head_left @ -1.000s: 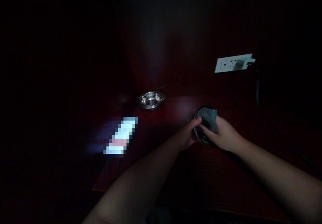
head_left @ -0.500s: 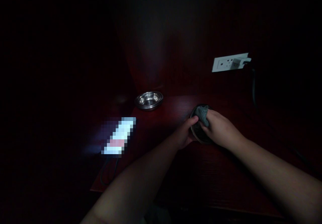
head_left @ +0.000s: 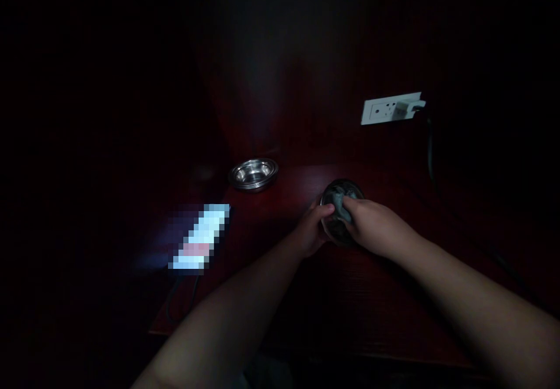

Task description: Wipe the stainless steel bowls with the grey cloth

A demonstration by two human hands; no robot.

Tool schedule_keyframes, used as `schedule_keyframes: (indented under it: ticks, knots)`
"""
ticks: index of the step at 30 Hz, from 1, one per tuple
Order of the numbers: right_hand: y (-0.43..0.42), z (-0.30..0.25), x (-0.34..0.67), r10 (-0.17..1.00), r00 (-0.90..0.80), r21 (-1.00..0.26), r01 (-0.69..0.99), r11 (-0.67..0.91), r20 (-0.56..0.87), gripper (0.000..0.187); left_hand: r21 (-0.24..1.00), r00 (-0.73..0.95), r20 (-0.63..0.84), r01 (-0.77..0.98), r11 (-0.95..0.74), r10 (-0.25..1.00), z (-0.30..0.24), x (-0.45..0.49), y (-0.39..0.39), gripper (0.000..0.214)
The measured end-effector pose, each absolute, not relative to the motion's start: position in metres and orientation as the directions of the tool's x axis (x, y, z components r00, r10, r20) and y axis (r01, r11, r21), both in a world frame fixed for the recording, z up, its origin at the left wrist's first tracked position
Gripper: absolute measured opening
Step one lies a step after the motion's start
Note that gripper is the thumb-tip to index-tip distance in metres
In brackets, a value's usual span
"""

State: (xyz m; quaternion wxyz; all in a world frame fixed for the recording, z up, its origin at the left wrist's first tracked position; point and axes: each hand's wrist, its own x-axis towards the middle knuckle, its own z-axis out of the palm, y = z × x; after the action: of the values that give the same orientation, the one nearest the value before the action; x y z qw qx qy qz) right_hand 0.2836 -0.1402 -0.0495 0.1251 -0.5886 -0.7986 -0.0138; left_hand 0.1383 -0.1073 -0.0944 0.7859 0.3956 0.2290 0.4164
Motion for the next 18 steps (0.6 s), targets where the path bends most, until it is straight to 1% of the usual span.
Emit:
schedule_keyframes:
  ticks: [2,7,9,14,18]
  knots:
    - [-0.1417,-0.0493,0.2835,0.929,-0.310,-0.136,0.931,0.340,0.200,0.022,0.808,0.536,-0.027,-0.485,0.334,0.844,-0.0936,0.1378,-0.1073,0.051]
    - [-0.1447,-0.0508,0.2836,0.891,-0.426,-0.196,0.871,0.451,0.154,0.026,0.813,0.542,-0.005,-0.487,0.319,0.840,-0.0913,0.1375,-0.1074,0.066]
    - [-0.1452,-0.0515,0.2838,0.877,-0.458,-0.226,0.848,0.480,0.145,0.023,0.817,0.547,0.005,-0.485,0.312,0.837,-0.0908,0.1373,-0.1073,0.069]
    - [-0.1456,-0.0535,0.2848,0.851,-0.493,-0.308,0.793,0.525,0.181,0.007,0.816,0.552,-0.012,-0.477,0.327,0.834,-0.0911,0.1363,-0.1074,0.065]
    - [-0.1473,-0.0545,0.2842,0.820,-0.508,-0.352,0.741,0.572,0.265,0.006,0.809,0.527,-0.002,-0.499,0.311,0.850,-0.0897,0.1365,-0.1074,0.055]
